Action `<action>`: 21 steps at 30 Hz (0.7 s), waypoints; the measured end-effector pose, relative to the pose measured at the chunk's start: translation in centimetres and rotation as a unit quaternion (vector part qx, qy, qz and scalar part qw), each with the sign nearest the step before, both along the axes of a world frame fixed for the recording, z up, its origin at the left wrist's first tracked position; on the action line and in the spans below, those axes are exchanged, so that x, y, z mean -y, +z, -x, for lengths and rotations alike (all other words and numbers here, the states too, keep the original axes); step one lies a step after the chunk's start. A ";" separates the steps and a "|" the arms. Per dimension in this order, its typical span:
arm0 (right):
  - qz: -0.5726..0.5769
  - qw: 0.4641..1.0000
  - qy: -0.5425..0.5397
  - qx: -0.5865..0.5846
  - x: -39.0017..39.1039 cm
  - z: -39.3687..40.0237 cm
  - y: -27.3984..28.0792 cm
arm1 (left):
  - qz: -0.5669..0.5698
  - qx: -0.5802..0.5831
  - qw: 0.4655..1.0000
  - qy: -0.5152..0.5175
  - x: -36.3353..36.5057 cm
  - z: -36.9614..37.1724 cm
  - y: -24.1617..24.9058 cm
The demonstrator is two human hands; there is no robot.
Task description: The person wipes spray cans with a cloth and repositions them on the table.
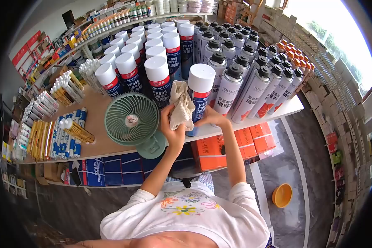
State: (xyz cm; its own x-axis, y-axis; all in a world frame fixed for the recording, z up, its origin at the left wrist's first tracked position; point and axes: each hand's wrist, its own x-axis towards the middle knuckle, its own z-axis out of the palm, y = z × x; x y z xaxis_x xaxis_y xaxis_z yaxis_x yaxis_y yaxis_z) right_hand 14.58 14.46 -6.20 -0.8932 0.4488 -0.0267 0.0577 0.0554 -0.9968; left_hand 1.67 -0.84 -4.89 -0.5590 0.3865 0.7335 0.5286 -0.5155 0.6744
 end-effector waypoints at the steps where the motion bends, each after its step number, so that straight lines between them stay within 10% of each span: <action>1: 0.000 1.000 0.000 0.003 0.4 0.1 0.0 | -0.009 -0.002 1.000 0.008 0.0 -0.1 -0.1; 9: -0.172 0.976 -0.119 -0.058 3.6 2.2 -1.8 | -0.006 0.020 0.999 0.031 -0.4 1.0 -1.3; 11: -0.373 0.877 -0.291 -0.090 5.8 3.0 -2.8 | 0.004 0.020 0.999 0.027 -0.2 1.1 -1.4; 21: -0.325 0.820 -0.471 -0.012 9.7 7.0 -3.7 | 0.008 0.035 0.999 0.018 -0.3 1.0 -1.0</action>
